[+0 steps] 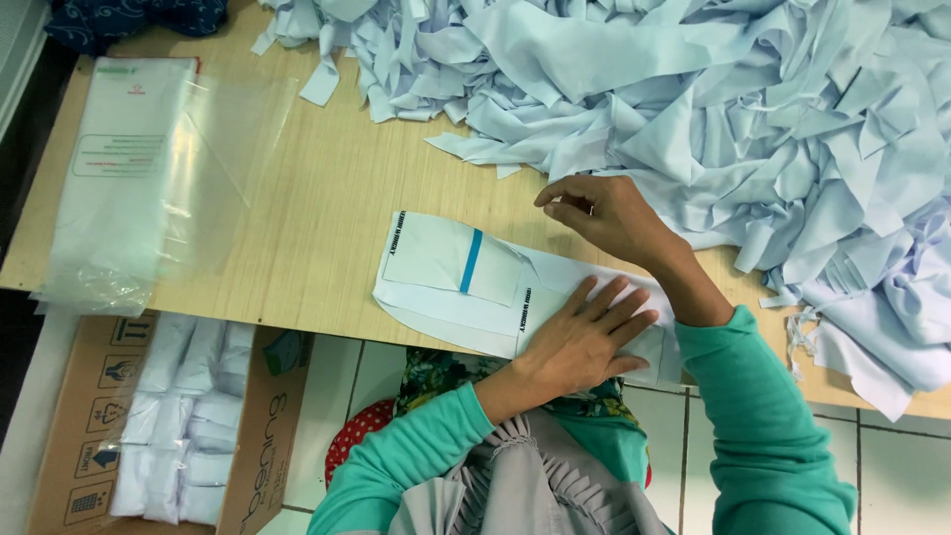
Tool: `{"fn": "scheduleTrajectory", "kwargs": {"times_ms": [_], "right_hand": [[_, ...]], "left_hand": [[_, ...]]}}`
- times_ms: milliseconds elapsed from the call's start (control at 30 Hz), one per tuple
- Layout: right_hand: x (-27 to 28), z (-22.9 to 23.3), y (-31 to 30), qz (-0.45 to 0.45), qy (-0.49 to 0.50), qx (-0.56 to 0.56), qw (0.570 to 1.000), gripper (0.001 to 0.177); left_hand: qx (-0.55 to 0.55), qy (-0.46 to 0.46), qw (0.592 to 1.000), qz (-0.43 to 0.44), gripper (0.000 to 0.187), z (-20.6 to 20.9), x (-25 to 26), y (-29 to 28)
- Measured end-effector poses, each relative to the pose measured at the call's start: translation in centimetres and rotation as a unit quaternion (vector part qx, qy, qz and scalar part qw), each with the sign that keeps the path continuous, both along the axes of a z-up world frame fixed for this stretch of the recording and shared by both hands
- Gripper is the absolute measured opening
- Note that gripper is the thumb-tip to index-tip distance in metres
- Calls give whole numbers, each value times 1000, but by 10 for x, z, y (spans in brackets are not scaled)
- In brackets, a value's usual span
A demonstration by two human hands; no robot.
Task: The person folds a white garment with blue stripes on a wooden table, then places it into a clear plastic bag. The person repeats the process with another garment.
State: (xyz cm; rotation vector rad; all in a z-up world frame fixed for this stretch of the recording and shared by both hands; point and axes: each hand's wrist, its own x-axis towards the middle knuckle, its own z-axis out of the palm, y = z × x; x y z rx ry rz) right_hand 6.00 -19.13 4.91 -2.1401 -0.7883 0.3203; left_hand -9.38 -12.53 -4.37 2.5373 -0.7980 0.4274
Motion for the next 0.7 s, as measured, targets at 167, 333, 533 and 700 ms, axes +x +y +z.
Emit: {"fn": "scheduleTrajectory", "kwargs": {"times_ms": [167,333,533,700], "right_hand": [[7,-17,13,16,-7,21,1000,14],[8,-36,34,43,-23,59,997,15],[3,-55,49,70,-19,97,993,12],[-10,-75,47,94,-143,88,981,14]], "left_hand": [[-16,-3,1000,-1,67,1,3,-1],[-39,-12,999,0,65,-5,4,-3],[-99,-83,992,8,58,-24,5,-10],[-195,-102,975,-4,29,-22,-1,3]]}}
